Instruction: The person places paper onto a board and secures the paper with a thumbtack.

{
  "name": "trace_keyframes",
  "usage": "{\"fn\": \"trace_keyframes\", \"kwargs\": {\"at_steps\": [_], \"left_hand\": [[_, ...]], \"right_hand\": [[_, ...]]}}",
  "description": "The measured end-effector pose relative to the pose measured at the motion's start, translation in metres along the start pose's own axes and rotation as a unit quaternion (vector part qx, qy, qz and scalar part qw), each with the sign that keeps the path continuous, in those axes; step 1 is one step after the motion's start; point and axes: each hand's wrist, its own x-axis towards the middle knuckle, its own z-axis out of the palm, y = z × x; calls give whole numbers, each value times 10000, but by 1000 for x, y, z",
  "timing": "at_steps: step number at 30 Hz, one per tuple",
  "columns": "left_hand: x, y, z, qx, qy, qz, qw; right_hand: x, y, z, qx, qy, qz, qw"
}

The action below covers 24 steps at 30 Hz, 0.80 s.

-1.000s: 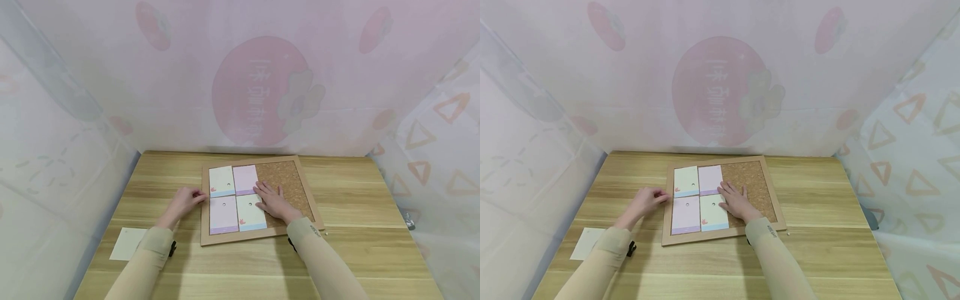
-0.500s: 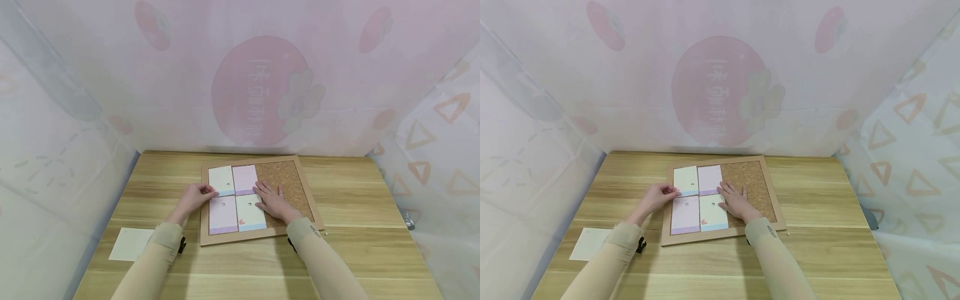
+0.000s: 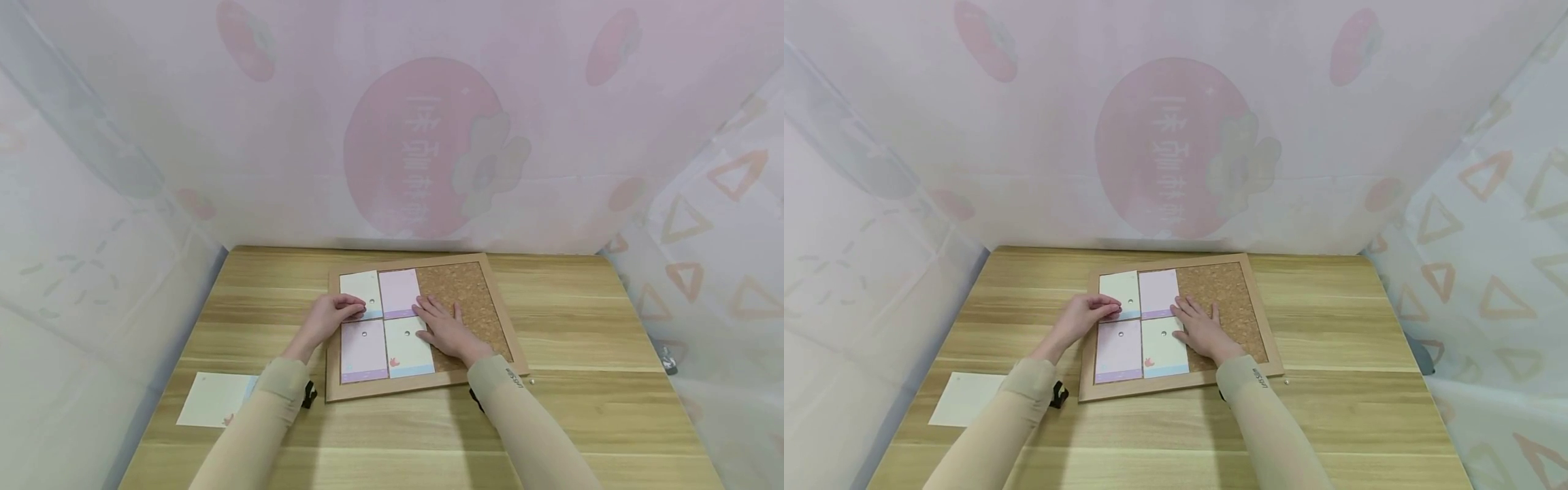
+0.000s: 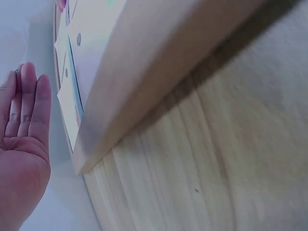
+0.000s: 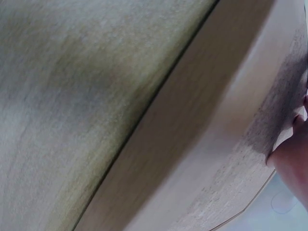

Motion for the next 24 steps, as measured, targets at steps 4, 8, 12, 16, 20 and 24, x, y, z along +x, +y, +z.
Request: {"fn": "trace_keyframes", "kwargs": {"at_steps": [4,8,12,16,20,24], "left_hand": [[6,5,5,-295,-123,-55,9995],[12,11,11,-358,-159,13,9992],[17,16,18,-415,-42,-67,9991],[22,20,24,-544,100,-145,9984],[25,24,29,-592,220,-287,9976],[29,27,32,-668,182,-519,9963]], "right_hand": [[-1,0,0,-1,10,-4,10000],[-1,0,0,6,23,-5,10000],[0,-1,0,1,14,1,10000],[0,-2,1,-13,32,-26,10000],[0,-2,2,-6,67,-46,10000],[0,-2,3,12,106,-52,9999]]}}
